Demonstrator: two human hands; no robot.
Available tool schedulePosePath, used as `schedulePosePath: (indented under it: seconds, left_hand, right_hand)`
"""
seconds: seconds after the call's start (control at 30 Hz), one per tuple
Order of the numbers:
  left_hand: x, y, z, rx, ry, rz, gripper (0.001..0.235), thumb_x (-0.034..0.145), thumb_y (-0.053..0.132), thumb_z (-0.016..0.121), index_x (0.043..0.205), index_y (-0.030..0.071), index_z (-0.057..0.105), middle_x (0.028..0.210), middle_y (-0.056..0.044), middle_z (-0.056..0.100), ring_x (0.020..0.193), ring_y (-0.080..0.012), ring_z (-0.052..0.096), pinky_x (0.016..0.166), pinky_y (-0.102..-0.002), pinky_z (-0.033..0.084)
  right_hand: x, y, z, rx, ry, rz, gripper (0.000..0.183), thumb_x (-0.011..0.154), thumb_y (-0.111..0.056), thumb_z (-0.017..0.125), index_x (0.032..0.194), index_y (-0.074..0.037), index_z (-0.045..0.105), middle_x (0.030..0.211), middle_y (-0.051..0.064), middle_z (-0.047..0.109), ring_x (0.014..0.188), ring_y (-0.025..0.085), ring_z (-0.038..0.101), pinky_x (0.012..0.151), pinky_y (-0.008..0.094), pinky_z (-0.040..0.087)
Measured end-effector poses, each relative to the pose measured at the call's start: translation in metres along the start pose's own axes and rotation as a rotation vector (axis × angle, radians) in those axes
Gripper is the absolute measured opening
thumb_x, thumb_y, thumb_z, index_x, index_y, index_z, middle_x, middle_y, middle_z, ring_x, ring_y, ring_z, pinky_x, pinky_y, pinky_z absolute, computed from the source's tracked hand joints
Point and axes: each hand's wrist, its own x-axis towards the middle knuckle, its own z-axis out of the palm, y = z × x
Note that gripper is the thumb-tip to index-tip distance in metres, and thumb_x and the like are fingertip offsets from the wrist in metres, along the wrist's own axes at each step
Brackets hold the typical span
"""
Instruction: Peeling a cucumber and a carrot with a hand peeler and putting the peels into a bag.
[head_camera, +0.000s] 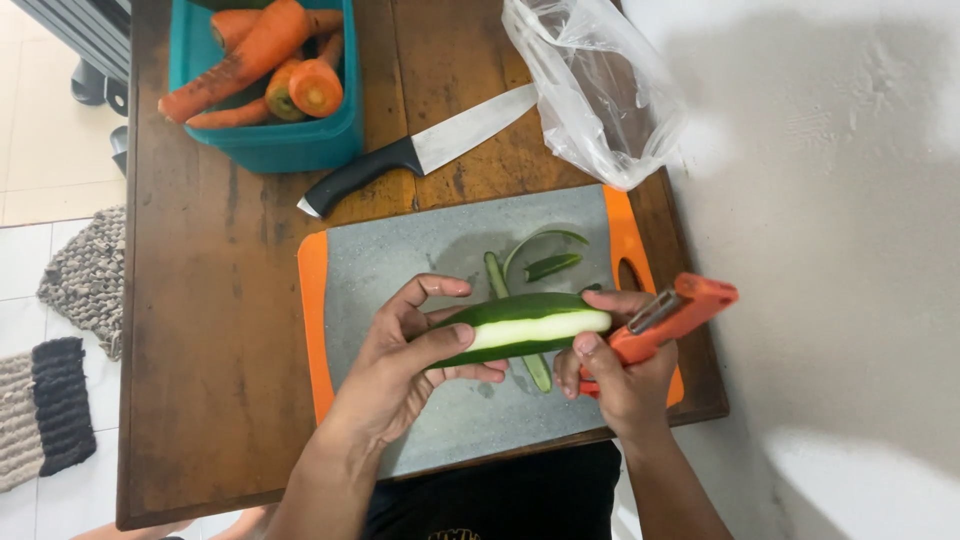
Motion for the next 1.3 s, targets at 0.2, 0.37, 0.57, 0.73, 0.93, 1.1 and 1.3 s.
schedulePosePath:
  seconds: [0.2, 0.37, 0.57, 0.73, 0.93, 1.1, 1.3]
  left_hand:
    - [0.004, -0.022, -0.01, -0.353, -0.237, 0.163, 0.04, 0.084, -0.008, 0.062, 0.122, -0.005, 0.05, 0.107, -0.026, 0.064, 0.084, -0.0345, 0.068, 0.079, -0.041, 0.061]
    - [-0.003, -0.043, 0.031, -0.115, -0.182, 0.449, 0.058, 0.091, 0.018, 0.07, 0.138, 0.009, 0.037, 0.135, -0.023, 0.054, 0.094, -0.0253, 0.062, 0.059, -0.031, 0.048]
    - [-0.007, -0.049, 0.023, -0.001, -0.075, 0.465, 0.054, 0.094, 0.031, 0.062, 0.134, 0.008, 0.036, 0.103, -0.015, 0.06, 0.092, -0.0243, 0.062, 0.081, -0.037, 0.054]
    - [-0.009, -0.049, 0.022, -0.135, -0.068, 0.433, 0.052, 0.094, 0.043, 0.055, 0.131, 0.009, 0.04, 0.096, -0.015, 0.058, 0.092, -0.0248, 0.058, 0.073, -0.038, 0.055]
    - [-0.016, -0.035, 0.027, -0.153, 0.138, 0.261, 0.075, 0.082, 0.071, 0.034, 0.11, 0.005, 0.056, 0.066, -0.012, 0.058, 0.059, -0.0188, 0.054, 0.05, -0.033, 0.05]
    - [-0.017, -0.036, 0.016, -0.121, 0.116, 0.231, 0.065, 0.093, 0.056, 0.039, 0.124, 0.002, 0.057, 0.082, -0.008, 0.062, 0.059, -0.0181, 0.059, 0.055, -0.03, 0.048]
    - [-0.023, -0.038, 0.002, -0.261, -0.145, 0.242, 0.052, 0.087, 0.012, 0.064, 0.133, 0.004, 0.041, 0.083, -0.012, 0.053, 0.05, -0.0204, 0.055, 0.046, -0.031, 0.046]
  right_hand:
    - [-0.011, 0.005, 0.012, -0.079, 0.109, -0.213, 0.029, 0.098, -0.015, 0.059, 0.123, -0.01, 0.044, 0.056, 0.01, 0.053, 0.036, 0.017, 0.052, 0.034, 0.028, 0.05]
    - [-0.044, 0.012, 0.051, -0.09, 0.29, -0.09, 0.035, 0.083, -0.002, 0.07, 0.103, -0.009, 0.042, 0.099, 0.02, 0.059, 0.037, 0.02, 0.061, 0.032, 0.028, 0.056]
    - [-0.051, -0.01, 0.061, -0.021, 0.162, 0.149, 0.042, 0.083, -0.006, 0.071, 0.113, -0.004, 0.042, 0.092, 0.024, 0.067, 0.031, 0.022, 0.057, 0.031, 0.03, 0.052]
    - [-0.051, -0.016, 0.058, -0.012, 0.099, 0.328, 0.039, 0.085, -0.02, 0.069, 0.113, -0.001, 0.05, 0.035, 0.013, 0.051, 0.024, 0.023, 0.053, 0.032, 0.035, 0.053]
    - [-0.05, -0.022, 0.059, -0.129, -0.01, 0.503, 0.03, 0.08, -0.01, 0.073, 0.102, 0.003, 0.058, 0.038, 0.013, 0.057, 0.03, 0.021, 0.057, 0.038, 0.032, 0.05]
    - [-0.039, -0.029, 0.048, -0.153, -0.027, 0.393, 0.02, 0.091, -0.015, 0.062, 0.098, 0.004, 0.061, 0.046, 0.01, 0.055, 0.032, 0.017, 0.05, 0.039, 0.031, 0.05]
    - [-0.031, -0.027, 0.026, 0.096, -0.156, 0.239, 0.039, 0.101, -0.026, 0.05, 0.125, 0.005, 0.053, 0.07, 0.004, 0.046, 0.057, 0.016, 0.051, 0.059, 0.033, 0.052]
